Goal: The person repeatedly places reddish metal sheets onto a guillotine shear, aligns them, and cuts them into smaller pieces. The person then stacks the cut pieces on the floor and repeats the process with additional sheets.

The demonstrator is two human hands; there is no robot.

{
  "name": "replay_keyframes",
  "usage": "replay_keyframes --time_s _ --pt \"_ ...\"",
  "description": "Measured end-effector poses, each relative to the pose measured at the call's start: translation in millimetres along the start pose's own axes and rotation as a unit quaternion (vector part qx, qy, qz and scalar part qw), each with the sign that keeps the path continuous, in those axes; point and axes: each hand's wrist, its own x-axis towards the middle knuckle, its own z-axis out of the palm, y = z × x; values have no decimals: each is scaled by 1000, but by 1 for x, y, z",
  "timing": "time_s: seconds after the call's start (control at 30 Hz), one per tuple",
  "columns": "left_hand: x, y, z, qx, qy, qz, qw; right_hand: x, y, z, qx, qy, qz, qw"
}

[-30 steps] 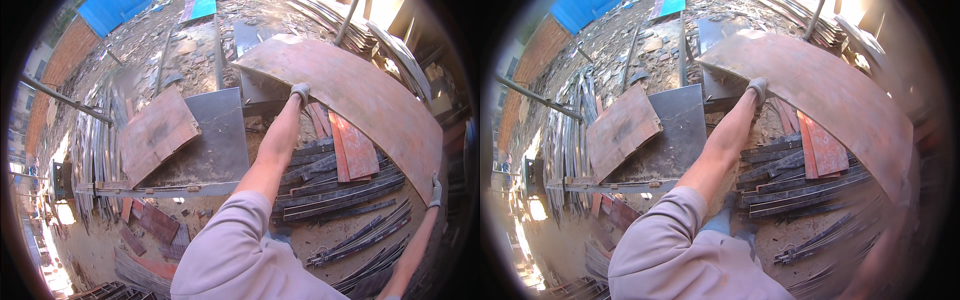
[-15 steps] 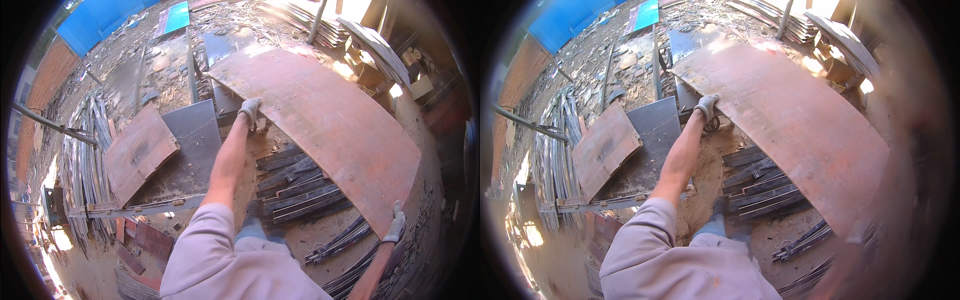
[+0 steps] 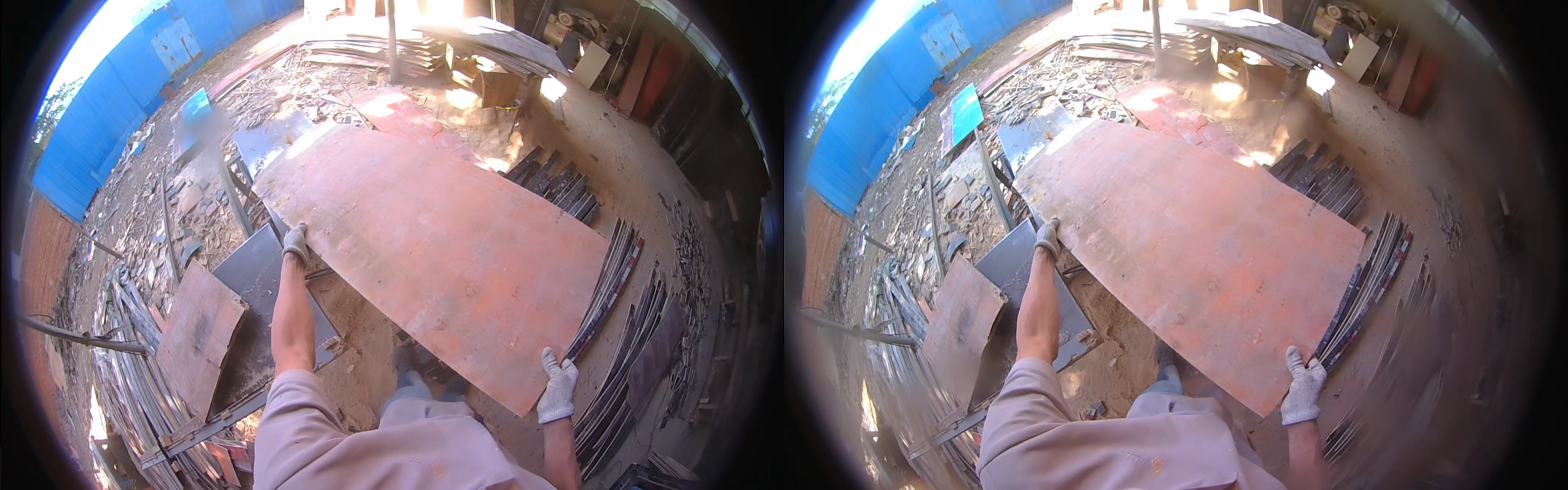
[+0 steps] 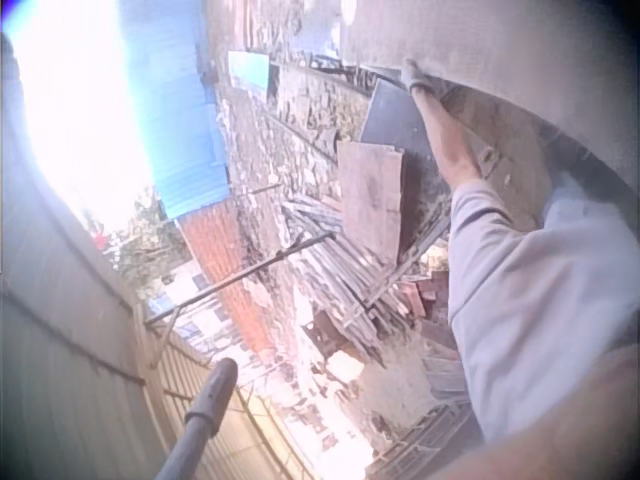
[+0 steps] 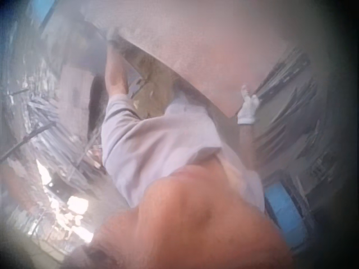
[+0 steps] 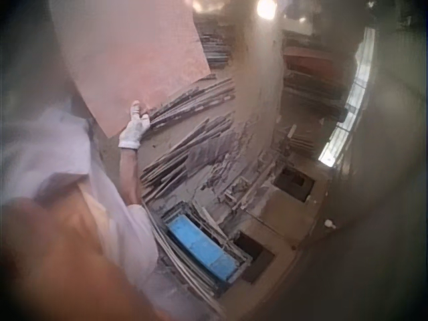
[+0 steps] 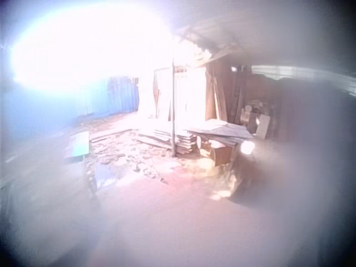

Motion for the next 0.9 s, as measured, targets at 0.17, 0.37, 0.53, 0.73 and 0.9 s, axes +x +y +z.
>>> replay_keyframes --time_s 0.17,0.37,0.53,0.73,0.9 --pt "-147 -52 44 -64 -110 -35 991 -13 26 -124 -69 62 82 992" --pt "-186 -64 72 -144 -65 -47 986 -1 81 -150 42 144 94 984" --pt "-221 -9 126 -16 -24 198 980 39 139 -167 163 49 161 972" --pt "-341 162 249 16 -106 405 908 112 215 -52 200 -131 163 957" --pt "-414 256 339 399 43 810 427 255 57 41 84 -214 15 973"
